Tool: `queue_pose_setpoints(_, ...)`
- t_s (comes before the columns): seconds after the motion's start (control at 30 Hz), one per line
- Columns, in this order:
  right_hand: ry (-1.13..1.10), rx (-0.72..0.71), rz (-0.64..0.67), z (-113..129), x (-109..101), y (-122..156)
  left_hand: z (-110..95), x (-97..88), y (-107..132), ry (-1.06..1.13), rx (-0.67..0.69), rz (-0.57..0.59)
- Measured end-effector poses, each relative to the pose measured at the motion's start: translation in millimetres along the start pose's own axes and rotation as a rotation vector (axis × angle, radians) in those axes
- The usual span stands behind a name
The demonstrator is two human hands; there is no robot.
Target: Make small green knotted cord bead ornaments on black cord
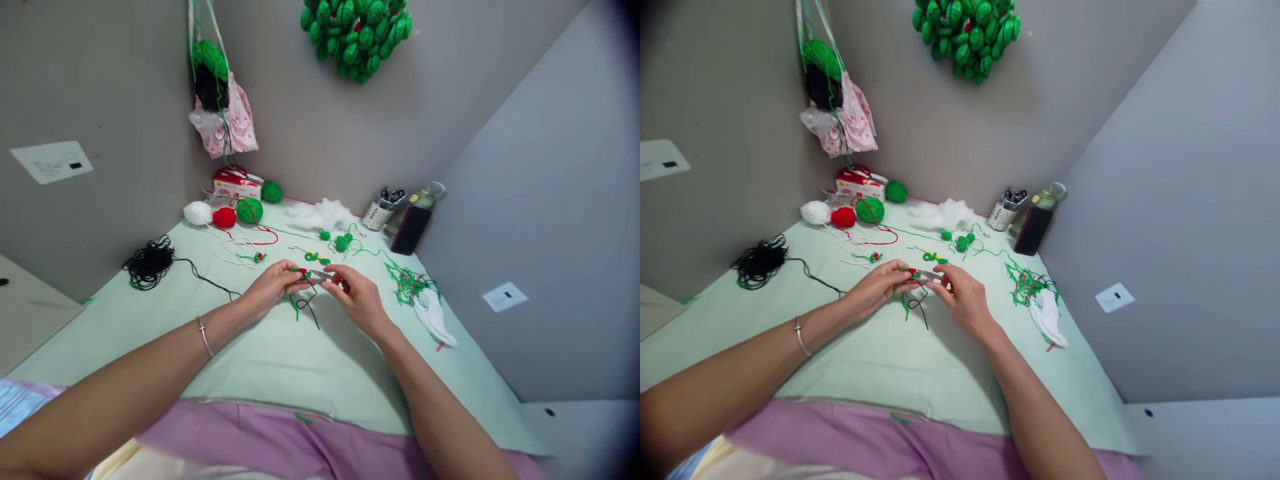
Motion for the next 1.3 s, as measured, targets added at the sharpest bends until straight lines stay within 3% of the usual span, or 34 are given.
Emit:
queue_pose_setpoints(0.17,0.26,-0.12,-0.134,-3,-1,0,0,0.2,1,0.005,-0.01,0.011)
queue_pose_setpoints(0.33,0.409,-0.23,-0.134,1,1,1,2,-1.6,-1,0.005,-0.023,0.032)
queue_pose_setpoints(0.6,0.391,-0.187,-0.015,5,0,2,2,-2.9,-2,0.013,-0.006,0.032)
queue_pose_setpoints(1.3,0.387,-0.209,0.0,12,5,5,4,-2.3,-1,0.066,-0.025,0.061)
Point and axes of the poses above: each hand's wrist, its own y-axis away from the middle knuckle, its own x-axis out of the palm, z = x × y, the point moved 2 cm from there along -y, towards the middle knuckle, and after that the axes turned 2 degrees about y, right-handed, at the moved point
